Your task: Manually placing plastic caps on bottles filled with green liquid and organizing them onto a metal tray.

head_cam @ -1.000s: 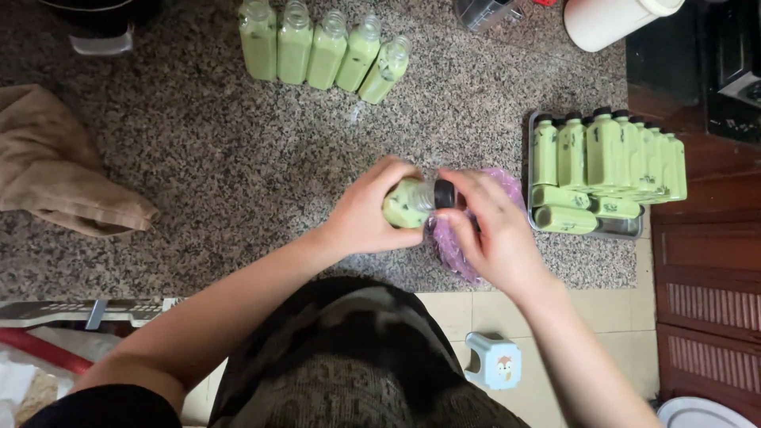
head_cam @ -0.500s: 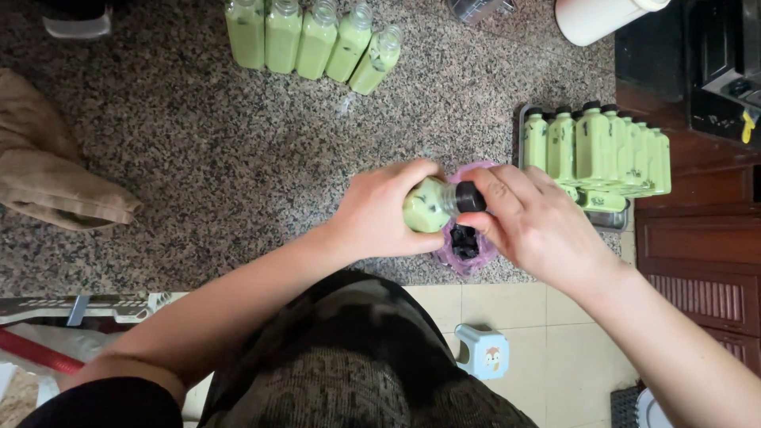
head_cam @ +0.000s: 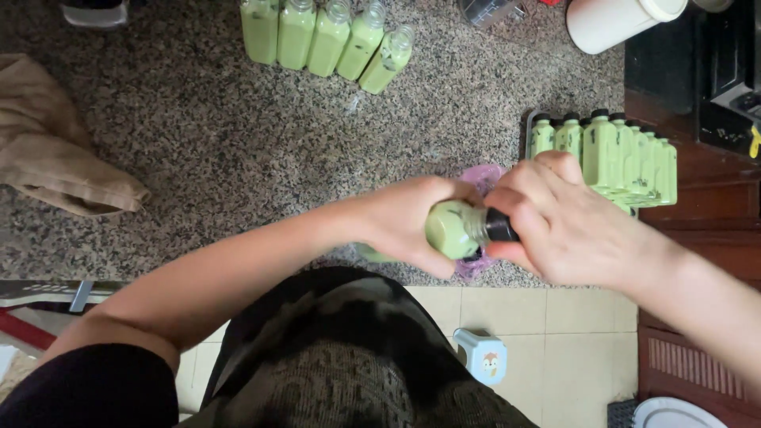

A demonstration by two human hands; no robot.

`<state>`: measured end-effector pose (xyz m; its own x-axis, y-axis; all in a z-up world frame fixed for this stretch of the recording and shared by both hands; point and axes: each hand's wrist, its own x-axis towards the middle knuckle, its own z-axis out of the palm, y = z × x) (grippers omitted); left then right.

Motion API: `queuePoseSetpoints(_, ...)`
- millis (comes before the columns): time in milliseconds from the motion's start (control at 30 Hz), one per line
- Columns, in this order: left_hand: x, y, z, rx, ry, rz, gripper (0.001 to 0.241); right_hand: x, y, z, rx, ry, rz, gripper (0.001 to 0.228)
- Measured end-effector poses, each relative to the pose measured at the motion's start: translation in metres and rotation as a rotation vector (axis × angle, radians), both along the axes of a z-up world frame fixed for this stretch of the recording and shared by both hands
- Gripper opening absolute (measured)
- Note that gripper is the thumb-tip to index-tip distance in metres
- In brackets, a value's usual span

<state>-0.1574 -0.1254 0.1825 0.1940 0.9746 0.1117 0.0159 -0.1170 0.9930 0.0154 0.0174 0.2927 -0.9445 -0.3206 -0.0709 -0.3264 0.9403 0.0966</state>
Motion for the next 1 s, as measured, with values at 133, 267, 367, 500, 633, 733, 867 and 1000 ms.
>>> queuePoseSetpoints(133,0.013,0.005,-0.013,-0.002,-0.175,-0.121,0.054,-0.003,0.012,0.01,0.074,-0.053,0.112,0.05)
queuePoseSetpoints(267,0.021,0.012,-0.01,0.082,-0.011,0.141,0.056,-0.015,0.006,0.012,0.341,0.011,-0.018,0.056)
queuePoseSetpoints(367,0.027,0.018,-0.02,0.235,0.254,0.447,0.061,-0.014,0.002,0.0,0.406,0.059,-0.193,0.054)
queuePoseSetpoints(500,0.026,0.022,-0.021,0.262,0.421,0.625,0.063,-0.008,0.001,-0.018,0.321,0.167,-0.4,0.045)
queuePoseSetpoints(633,0.02,0.021,-0.017,0.346,0.28,0.424,0.061,-0.007,0.016,-0.015,0.23,0.184,-0.178,0.04)
queuePoseSetpoints(733,0.027,0.015,-0.012,0.14,-0.12,0.07,0.053,-0.015,0.022,-0.006,0.145,0.239,0.135,0.051)
queuePoseSetpoints(867,0.034,0.019,-0.013,0.203,-0.27,-0.228,0.05,-0.022,0.015,0.013,-0.173,0.114,0.357,0.046)
queuePoseSetpoints(1000,0.03,0.021,-0.008,0.166,-0.144,-0.26,0.044,-0.02,0.014,0.009,-0.182,0.128,0.375,0.047)
